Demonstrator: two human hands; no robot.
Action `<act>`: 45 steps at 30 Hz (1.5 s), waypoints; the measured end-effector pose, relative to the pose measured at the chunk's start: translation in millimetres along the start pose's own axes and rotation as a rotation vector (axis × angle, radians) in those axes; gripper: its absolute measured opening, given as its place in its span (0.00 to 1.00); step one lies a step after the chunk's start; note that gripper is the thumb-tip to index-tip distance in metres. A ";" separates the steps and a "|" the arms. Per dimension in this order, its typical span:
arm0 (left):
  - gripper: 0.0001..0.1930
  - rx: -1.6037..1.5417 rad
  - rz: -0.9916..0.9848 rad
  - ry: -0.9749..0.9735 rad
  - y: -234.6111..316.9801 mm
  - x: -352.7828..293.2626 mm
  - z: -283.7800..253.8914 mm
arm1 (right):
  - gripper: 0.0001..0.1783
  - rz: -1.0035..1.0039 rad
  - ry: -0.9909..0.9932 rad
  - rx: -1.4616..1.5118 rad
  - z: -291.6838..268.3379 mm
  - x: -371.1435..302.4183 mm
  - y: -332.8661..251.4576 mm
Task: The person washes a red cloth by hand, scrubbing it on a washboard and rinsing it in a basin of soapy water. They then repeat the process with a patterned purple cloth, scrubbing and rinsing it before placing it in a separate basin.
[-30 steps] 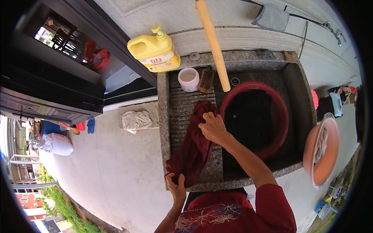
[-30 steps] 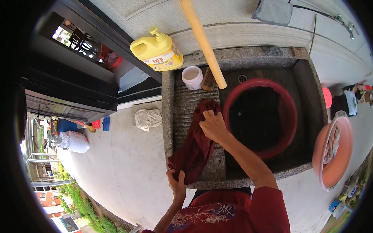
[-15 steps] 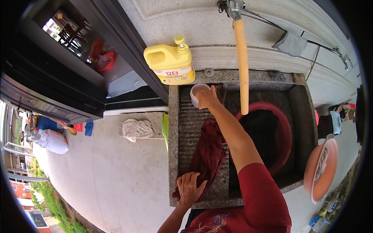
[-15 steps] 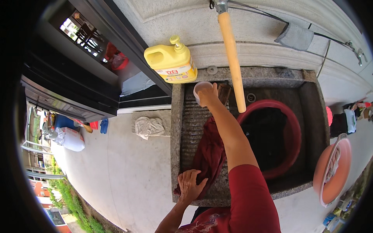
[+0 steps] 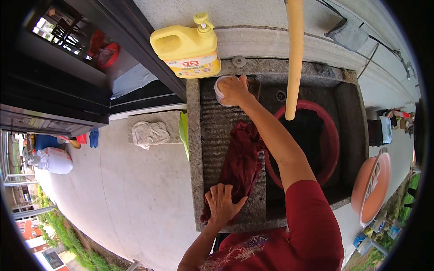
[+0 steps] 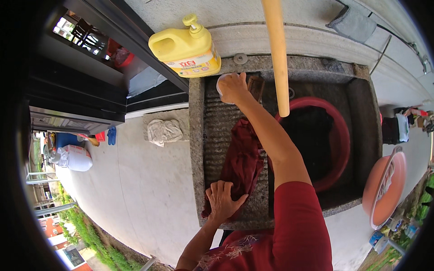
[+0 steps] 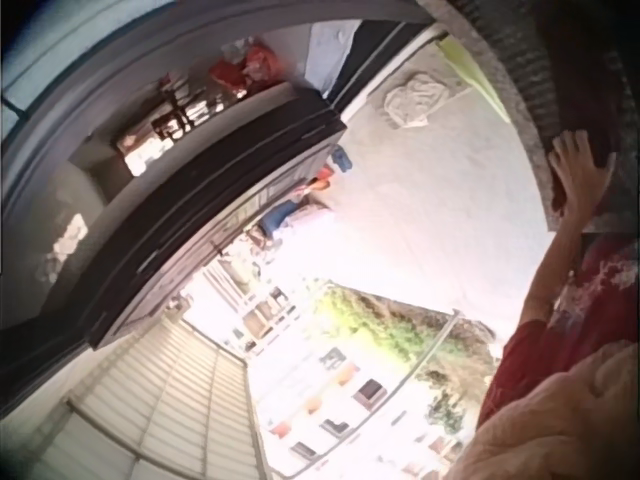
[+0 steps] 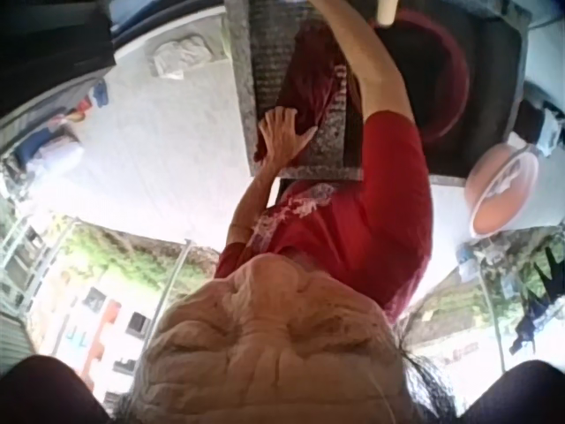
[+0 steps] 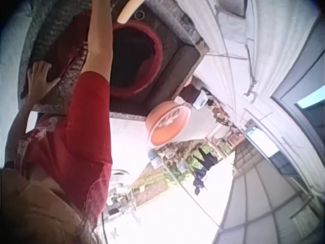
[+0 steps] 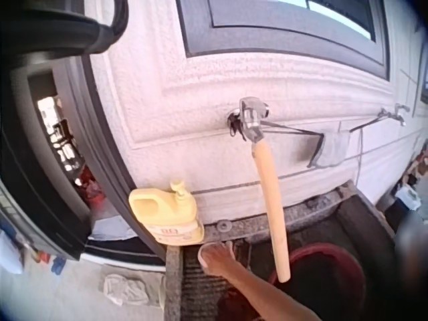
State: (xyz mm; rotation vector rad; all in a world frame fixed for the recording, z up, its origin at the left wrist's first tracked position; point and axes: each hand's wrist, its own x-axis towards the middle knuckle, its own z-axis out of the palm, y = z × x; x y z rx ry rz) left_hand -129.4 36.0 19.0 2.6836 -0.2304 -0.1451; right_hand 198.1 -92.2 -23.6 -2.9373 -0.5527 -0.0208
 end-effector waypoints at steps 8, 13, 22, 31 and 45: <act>0.13 -0.056 -0.066 0.051 -10.9 3.8 12.1 | 0.12 -0.324 0.054 0.398 -9.7 -228.6 -80.1; 0.12 -0.049 -0.007 0.100 -12.8 -2.4 20.2 | 0.10 -0.111 0.316 0.197 24.5 -210.1 -60.7; 0.16 -0.112 0.037 0.225 0.3 -21.1 9.2 | 0.15 0.354 0.227 0.101 2.1 -179.3 -75.7; 0.28 -0.220 -0.140 0.142 8.2 -20.9 -13.6 | 0.15 0.290 0.372 1.639 -38.3 -163.7 -45.7; 0.15 0.023 0.217 0.043 18.0 -21.5 13.2 | 0.11 -0.226 0.362 0.034 23.5 -184.0 -61.3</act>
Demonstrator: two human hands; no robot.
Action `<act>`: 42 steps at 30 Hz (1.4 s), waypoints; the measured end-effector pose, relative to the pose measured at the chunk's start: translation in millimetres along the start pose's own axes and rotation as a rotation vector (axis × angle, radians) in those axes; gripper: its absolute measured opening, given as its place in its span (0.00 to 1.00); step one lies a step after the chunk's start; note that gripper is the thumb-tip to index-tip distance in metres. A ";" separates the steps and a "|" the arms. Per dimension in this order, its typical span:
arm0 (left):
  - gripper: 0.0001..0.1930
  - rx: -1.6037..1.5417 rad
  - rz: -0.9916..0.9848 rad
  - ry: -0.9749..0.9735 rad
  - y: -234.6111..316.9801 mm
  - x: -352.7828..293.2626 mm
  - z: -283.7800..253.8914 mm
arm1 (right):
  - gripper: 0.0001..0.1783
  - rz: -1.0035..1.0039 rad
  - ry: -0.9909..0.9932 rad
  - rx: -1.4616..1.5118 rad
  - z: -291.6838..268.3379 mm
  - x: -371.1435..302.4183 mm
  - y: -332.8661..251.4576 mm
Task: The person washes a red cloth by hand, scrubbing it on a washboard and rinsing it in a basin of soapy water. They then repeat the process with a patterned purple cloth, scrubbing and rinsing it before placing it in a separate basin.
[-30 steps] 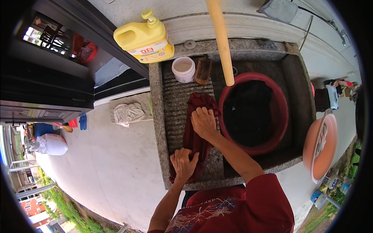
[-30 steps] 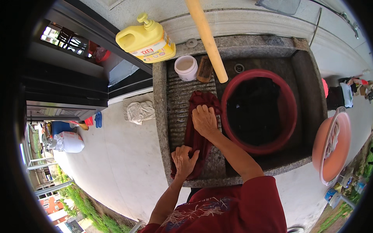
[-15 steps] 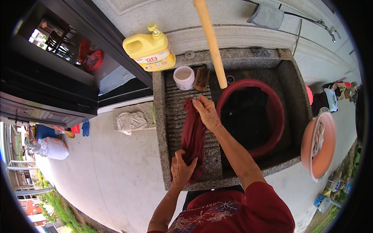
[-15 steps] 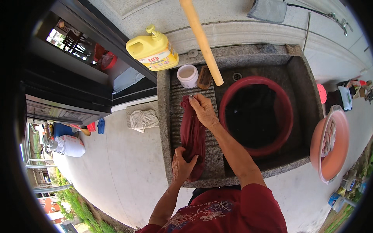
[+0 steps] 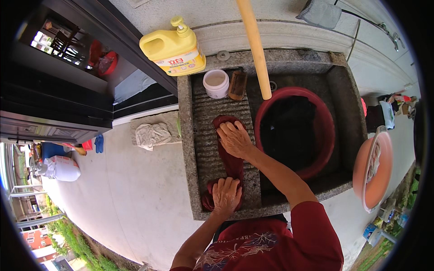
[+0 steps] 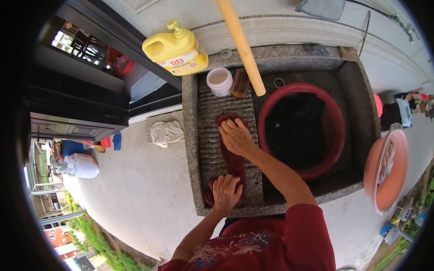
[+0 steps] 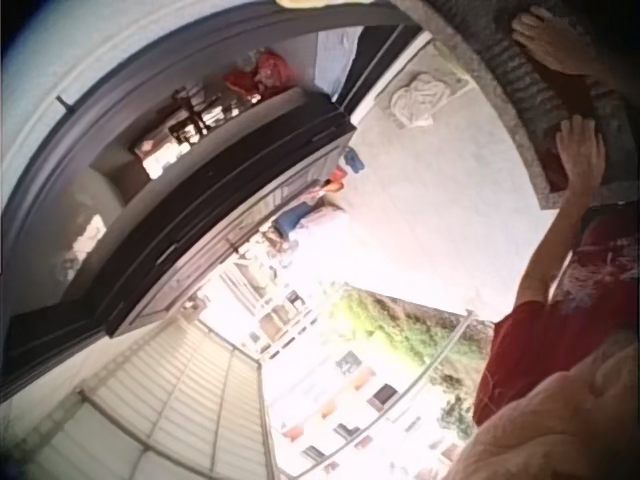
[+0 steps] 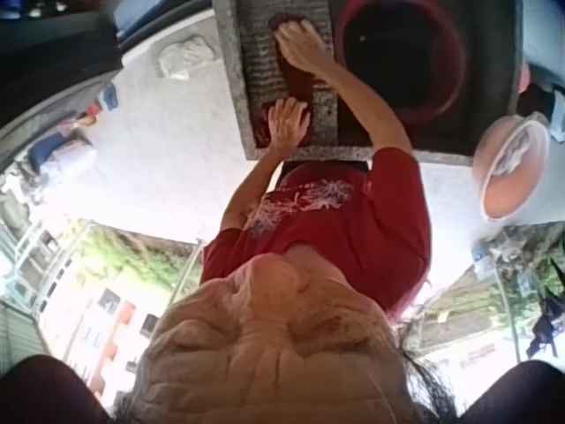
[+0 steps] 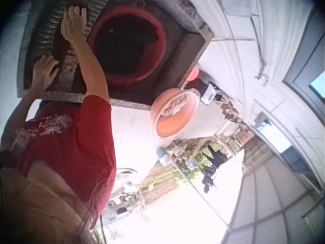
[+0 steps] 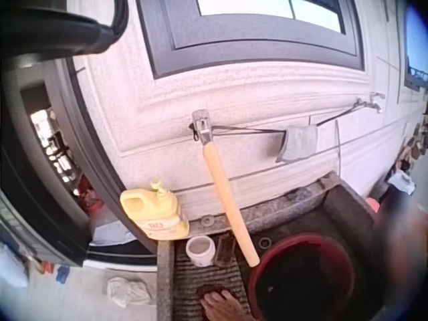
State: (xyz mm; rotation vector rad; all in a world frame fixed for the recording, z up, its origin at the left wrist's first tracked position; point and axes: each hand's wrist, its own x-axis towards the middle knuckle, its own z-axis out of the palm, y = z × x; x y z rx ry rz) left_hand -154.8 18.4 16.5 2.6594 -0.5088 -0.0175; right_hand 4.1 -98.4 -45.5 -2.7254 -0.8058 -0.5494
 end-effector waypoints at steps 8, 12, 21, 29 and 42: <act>0.50 -0.064 -0.248 -0.113 -21.3 22.6 -7.1 | 0.20 0.374 -0.080 0.149 5.9 15.8 -1.0; 0.62 0.192 -0.167 -0.157 -54.7 14.7 25.2 | 0.17 0.042 -0.038 0.388 -56.8 -27.2 -52.3; 0.70 0.088 -0.266 -0.377 -38.5 30.4 25.5 | 0.15 0.238 -0.012 0.034 20.4 52.5 4.9; 0.67 0.149 -0.243 -0.279 -51.5 21.9 27.4 | 0.13 -0.035 -0.297 0.302 -41.0 -57.3 -49.6; 0.64 0.066 -0.173 -0.140 -57.6 19.0 34.2 | 0.15 0.002 -0.150 0.402 -56.9 -38.1 -53.9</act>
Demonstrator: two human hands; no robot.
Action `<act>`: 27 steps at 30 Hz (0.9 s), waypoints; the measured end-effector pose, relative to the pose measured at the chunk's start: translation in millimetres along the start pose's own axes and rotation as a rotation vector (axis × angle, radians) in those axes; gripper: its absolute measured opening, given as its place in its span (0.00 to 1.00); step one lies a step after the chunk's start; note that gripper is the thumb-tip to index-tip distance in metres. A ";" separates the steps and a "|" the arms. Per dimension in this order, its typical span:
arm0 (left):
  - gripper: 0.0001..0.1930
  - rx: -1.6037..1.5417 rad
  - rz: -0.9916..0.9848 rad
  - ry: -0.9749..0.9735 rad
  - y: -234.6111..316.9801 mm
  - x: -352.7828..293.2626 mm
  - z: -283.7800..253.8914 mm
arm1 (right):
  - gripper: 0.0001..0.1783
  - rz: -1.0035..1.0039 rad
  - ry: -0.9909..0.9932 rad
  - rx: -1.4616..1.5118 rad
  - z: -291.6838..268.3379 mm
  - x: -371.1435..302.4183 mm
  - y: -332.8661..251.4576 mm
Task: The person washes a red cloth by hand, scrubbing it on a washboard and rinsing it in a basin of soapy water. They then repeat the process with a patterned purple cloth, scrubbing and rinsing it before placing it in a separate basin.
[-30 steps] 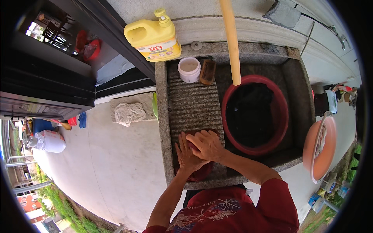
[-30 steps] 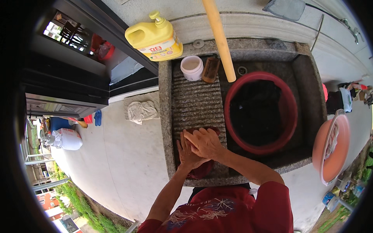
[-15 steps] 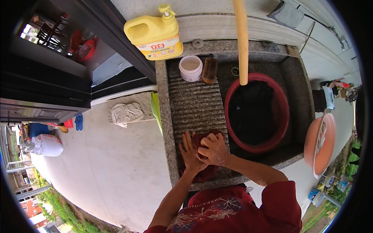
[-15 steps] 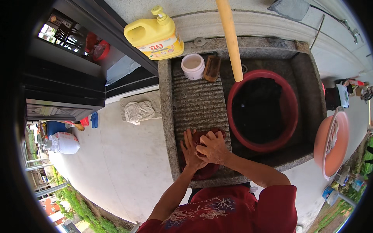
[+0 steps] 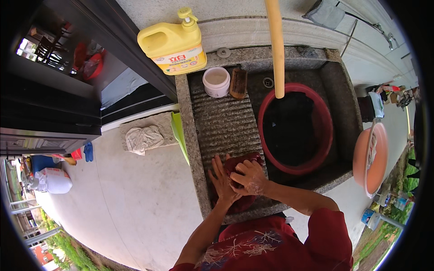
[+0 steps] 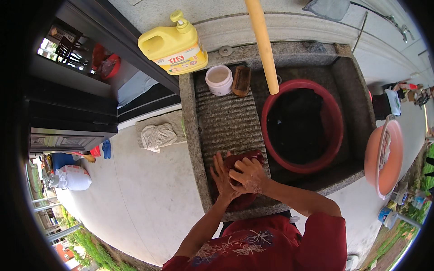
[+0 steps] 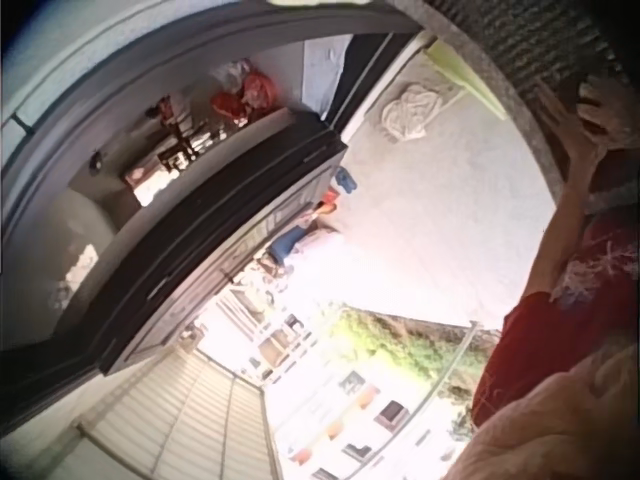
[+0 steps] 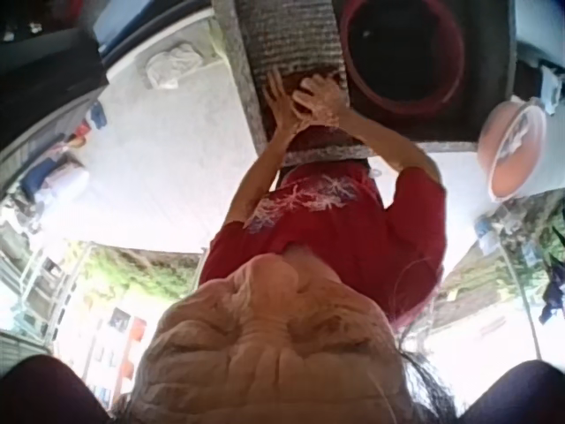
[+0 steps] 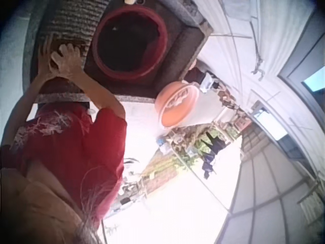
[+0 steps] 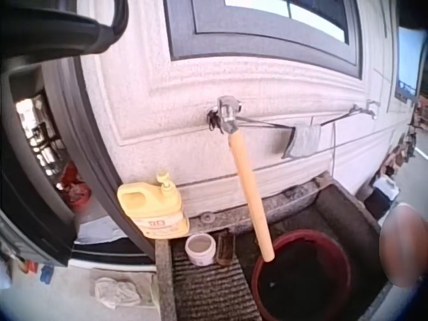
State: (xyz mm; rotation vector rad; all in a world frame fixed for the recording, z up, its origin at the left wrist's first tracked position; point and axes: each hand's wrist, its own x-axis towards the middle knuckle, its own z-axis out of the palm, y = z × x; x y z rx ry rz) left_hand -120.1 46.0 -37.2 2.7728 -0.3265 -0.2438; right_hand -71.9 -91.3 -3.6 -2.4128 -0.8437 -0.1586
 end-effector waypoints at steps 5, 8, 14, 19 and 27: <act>0.68 -0.002 -0.075 -0.156 19.4 2.3 -6.4 | 0.15 0.268 0.143 -0.249 30.3 68.0 75.5; 0.68 -0.076 -0.110 -0.157 22.8 5.7 -7.4 | 0.17 0.528 0.231 -0.329 22.4 87.1 77.6; 0.67 0.119 -0.008 0.029 -3.5 -1.5 5.6 | 0.16 0.182 0.093 -0.045 15.9 -2.9 -1.7; 0.67 -0.012 -0.100 -0.216 21.2 4.4 -9.3 | 0.12 0.387 0.088 -0.337 43.5 75.0 71.5; 0.73 -0.071 0.007 -0.197 -13.6 -8.4 -22.6 | 0.09 0.088 -0.041 -0.112 11.6 13.8 -1.7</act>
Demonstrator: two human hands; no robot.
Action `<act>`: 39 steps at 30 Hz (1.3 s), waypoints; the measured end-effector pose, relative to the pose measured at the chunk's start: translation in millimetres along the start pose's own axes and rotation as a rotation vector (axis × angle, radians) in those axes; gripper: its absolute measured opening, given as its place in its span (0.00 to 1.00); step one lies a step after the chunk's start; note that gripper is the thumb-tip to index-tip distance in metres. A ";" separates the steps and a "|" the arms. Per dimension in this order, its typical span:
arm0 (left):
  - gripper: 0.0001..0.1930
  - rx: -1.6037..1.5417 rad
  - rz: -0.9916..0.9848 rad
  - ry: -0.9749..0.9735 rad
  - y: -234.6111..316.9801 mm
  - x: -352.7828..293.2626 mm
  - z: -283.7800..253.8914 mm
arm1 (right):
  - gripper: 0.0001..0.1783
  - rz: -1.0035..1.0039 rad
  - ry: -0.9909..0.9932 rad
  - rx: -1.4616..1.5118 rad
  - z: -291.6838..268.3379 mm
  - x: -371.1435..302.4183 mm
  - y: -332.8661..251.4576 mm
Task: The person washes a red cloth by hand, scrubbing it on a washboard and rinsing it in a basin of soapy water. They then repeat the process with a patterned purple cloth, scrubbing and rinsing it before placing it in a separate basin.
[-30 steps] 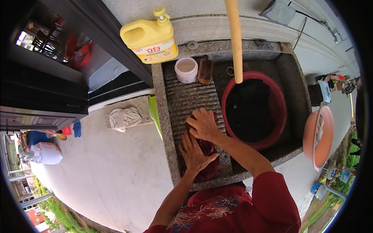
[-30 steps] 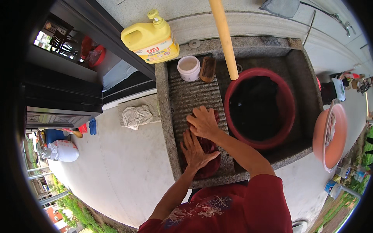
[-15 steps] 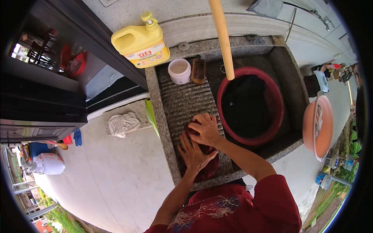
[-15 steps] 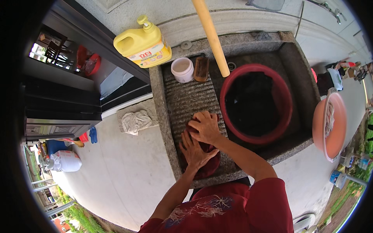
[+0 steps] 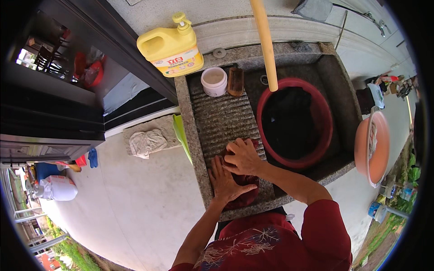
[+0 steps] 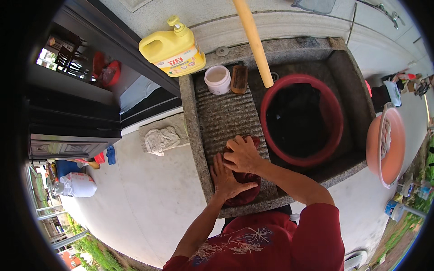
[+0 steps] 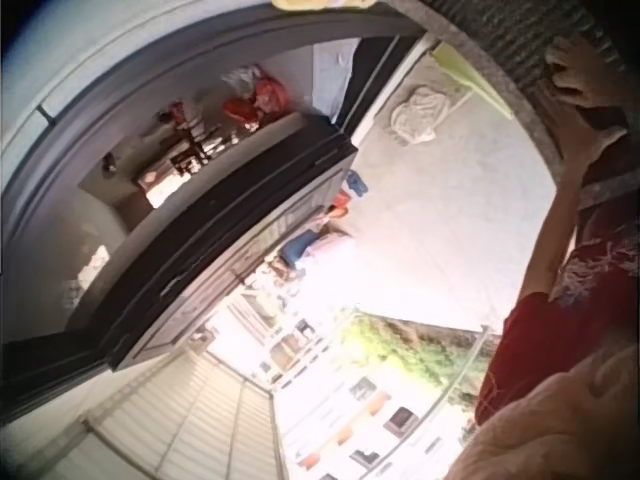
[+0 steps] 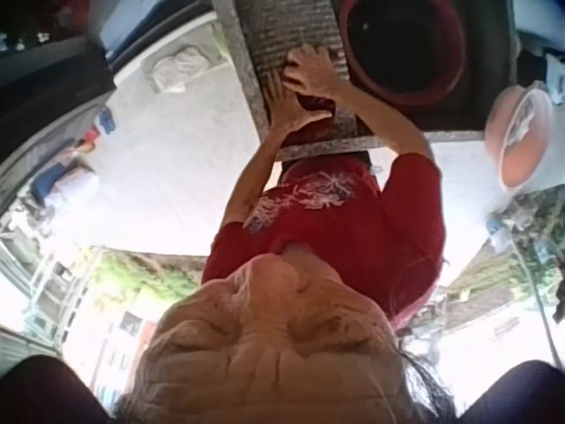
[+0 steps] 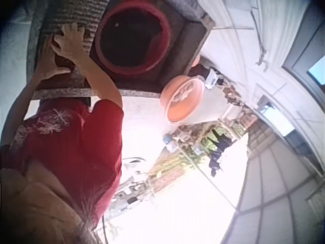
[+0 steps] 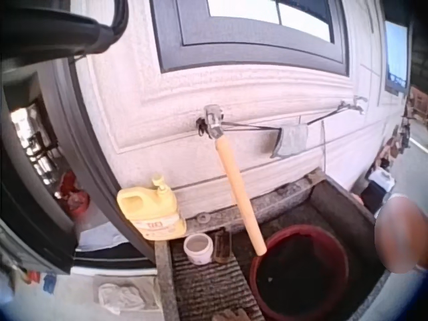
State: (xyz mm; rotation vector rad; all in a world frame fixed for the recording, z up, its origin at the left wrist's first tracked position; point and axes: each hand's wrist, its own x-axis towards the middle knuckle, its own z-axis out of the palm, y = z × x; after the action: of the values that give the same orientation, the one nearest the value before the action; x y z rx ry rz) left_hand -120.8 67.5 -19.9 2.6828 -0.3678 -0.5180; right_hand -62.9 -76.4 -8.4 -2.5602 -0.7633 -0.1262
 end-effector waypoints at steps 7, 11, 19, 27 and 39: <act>0.76 0.037 -0.045 -0.127 23.4 7.0 -6.4 | 0.12 0.065 0.229 -0.263 40.9 71.6 50.3; 0.75 0.017 -0.055 -0.096 21.4 5.7 0.8 | 0.14 0.274 0.223 -0.227 36.2 81.9 45.0; 0.69 0.116 0.011 -0.094 19.0 4.1 -1.8 | 0.17 0.004 0.171 -0.050 21.7 5.2 32.3; 0.54 -0.484 -0.025 0.081 6.6 6.8 -2.0 | 0.15 0.374 0.394 -0.110 30.2 69.9 61.8; 0.17 0.063 0.042 0.477 4.8 165.6 -2.5 | 0.13 0.556 0.438 -0.210 16.7 72.4 91.3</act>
State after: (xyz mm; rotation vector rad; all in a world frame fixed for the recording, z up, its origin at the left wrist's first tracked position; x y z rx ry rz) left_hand 28.0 10.9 -65.9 2.7371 -0.3017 0.1527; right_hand 46.4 -100.3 -44.8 -2.6891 0.1350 -0.5827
